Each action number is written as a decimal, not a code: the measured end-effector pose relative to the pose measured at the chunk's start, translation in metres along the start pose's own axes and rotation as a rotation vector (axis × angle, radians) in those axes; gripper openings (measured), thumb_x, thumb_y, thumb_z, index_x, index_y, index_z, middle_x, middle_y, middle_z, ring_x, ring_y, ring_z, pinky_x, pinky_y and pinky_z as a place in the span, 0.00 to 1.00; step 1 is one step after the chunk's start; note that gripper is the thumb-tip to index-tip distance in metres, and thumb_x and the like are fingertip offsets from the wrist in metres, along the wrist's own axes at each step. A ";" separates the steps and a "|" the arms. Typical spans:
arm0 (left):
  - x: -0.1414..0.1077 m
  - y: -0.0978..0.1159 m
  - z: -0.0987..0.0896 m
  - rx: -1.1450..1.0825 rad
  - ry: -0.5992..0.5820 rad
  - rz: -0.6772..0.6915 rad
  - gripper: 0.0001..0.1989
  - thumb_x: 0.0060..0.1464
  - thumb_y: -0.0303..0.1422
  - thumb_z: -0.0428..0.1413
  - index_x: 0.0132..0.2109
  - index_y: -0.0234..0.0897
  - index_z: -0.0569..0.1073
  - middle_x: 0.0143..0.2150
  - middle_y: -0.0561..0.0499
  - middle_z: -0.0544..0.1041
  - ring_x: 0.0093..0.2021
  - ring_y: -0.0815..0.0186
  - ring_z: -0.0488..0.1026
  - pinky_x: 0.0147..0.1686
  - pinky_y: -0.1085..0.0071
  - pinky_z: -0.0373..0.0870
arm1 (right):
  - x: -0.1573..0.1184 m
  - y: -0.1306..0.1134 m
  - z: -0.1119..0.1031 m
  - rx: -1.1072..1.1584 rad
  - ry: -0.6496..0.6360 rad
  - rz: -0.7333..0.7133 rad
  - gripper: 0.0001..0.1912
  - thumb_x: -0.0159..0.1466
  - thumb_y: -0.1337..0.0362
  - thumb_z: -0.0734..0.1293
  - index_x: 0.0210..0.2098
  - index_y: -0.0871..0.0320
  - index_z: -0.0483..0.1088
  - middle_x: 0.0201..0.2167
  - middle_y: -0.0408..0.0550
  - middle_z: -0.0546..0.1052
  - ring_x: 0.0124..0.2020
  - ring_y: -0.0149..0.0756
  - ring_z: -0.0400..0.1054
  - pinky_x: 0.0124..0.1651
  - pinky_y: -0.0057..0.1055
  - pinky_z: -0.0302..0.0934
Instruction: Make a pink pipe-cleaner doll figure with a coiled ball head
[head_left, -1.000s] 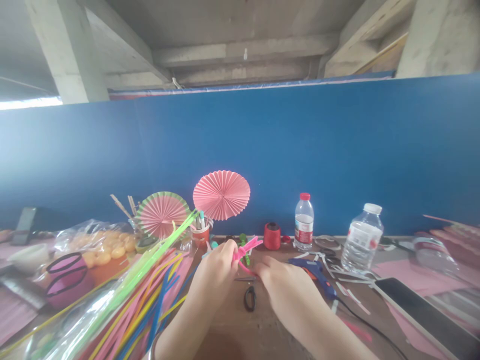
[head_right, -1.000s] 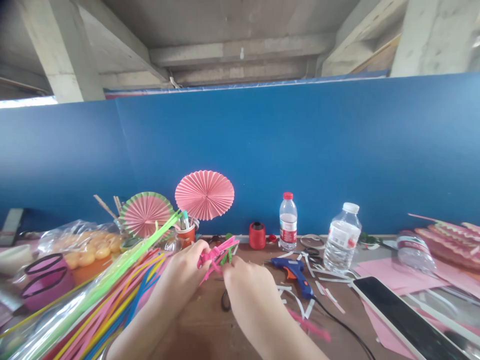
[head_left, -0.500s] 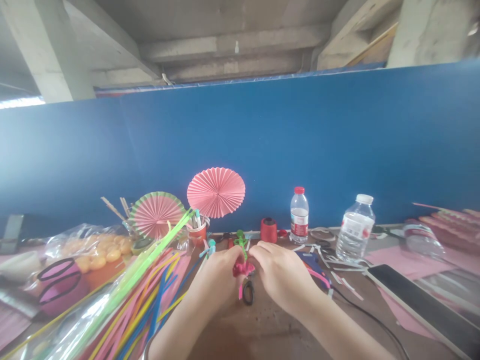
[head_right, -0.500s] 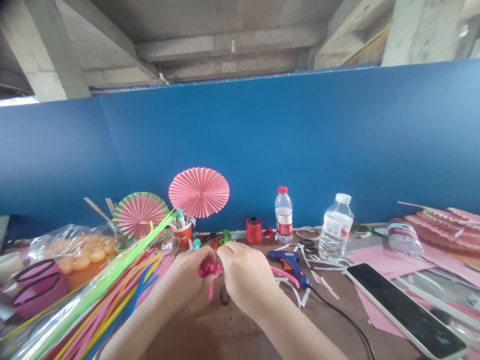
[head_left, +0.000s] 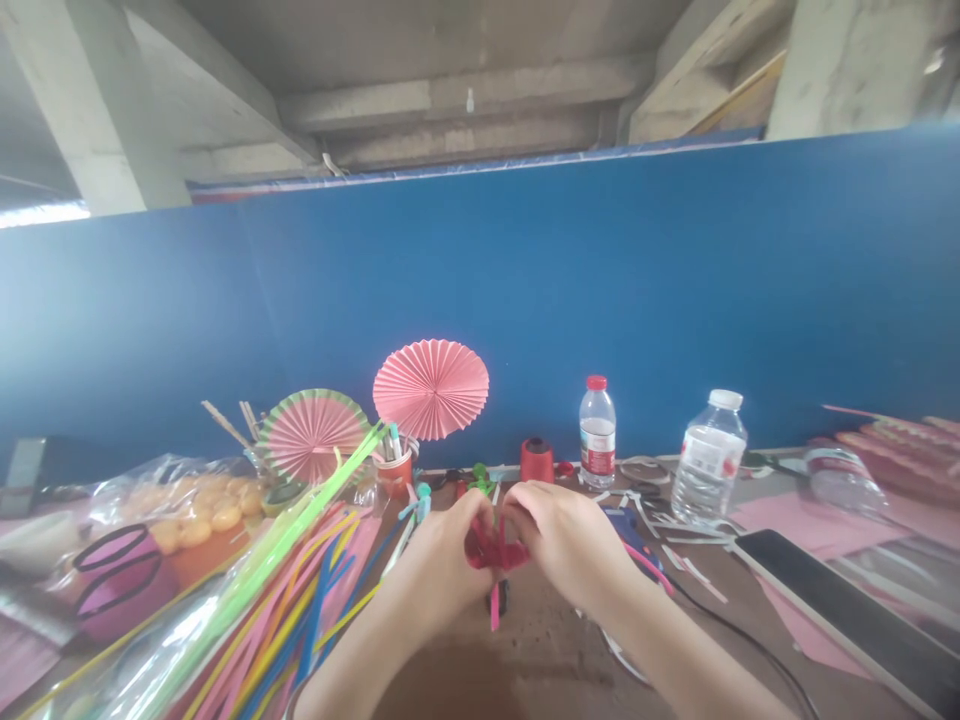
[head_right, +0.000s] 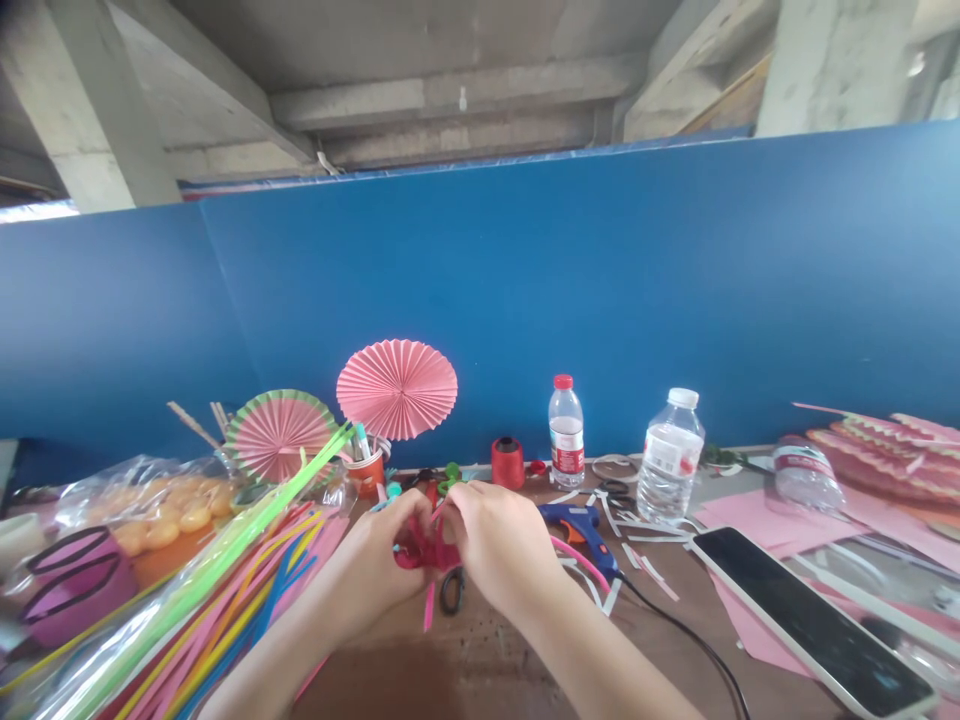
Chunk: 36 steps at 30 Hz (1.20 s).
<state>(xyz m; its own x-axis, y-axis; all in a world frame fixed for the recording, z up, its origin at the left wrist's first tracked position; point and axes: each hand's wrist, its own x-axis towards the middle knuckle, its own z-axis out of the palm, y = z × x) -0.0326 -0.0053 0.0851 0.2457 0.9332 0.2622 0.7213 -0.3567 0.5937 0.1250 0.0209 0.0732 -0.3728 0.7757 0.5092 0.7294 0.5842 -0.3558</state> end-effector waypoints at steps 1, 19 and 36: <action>-0.001 0.000 0.000 -0.003 -0.004 0.013 0.05 0.44 0.30 0.54 0.29 0.41 0.63 0.22 0.58 0.71 0.23 0.68 0.67 0.24 0.74 0.60 | 0.000 0.002 -0.001 0.008 -0.014 0.001 0.11 0.62 0.68 0.58 0.26 0.57 0.68 0.24 0.41 0.70 0.26 0.29 0.64 0.28 0.25 0.51; -0.014 0.009 -0.007 -0.121 -0.057 0.181 0.15 0.37 0.18 0.52 0.33 0.41 0.64 0.32 0.57 0.69 0.26 0.72 0.64 0.25 0.77 0.60 | 0.008 0.031 -0.025 0.450 -0.324 -0.042 0.07 0.56 0.68 0.64 0.26 0.57 0.75 0.23 0.40 0.74 0.26 0.28 0.65 0.27 0.22 0.55; -0.003 -0.005 -0.011 0.026 0.482 -0.022 0.09 0.46 0.28 0.55 0.36 0.43 0.65 0.32 0.57 0.74 0.30 0.66 0.73 0.32 0.71 0.67 | 0.000 -0.006 0.000 -0.051 -0.139 -0.080 0.08 0.62 0.67 0.59 0.31 0.56 0.70 0.27 0.45 0.76 0.27 0.32 0.68 0.27 0.23 0.52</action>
<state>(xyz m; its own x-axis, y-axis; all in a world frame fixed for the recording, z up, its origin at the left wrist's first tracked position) -0.0435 -0.0067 0.0895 -0.0932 0.8120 0.5761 0.7403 -0.3304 0.5855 0.1204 0.0171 0.0748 -0.5042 0.7546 0.4199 0.7211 0.6354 -0.2762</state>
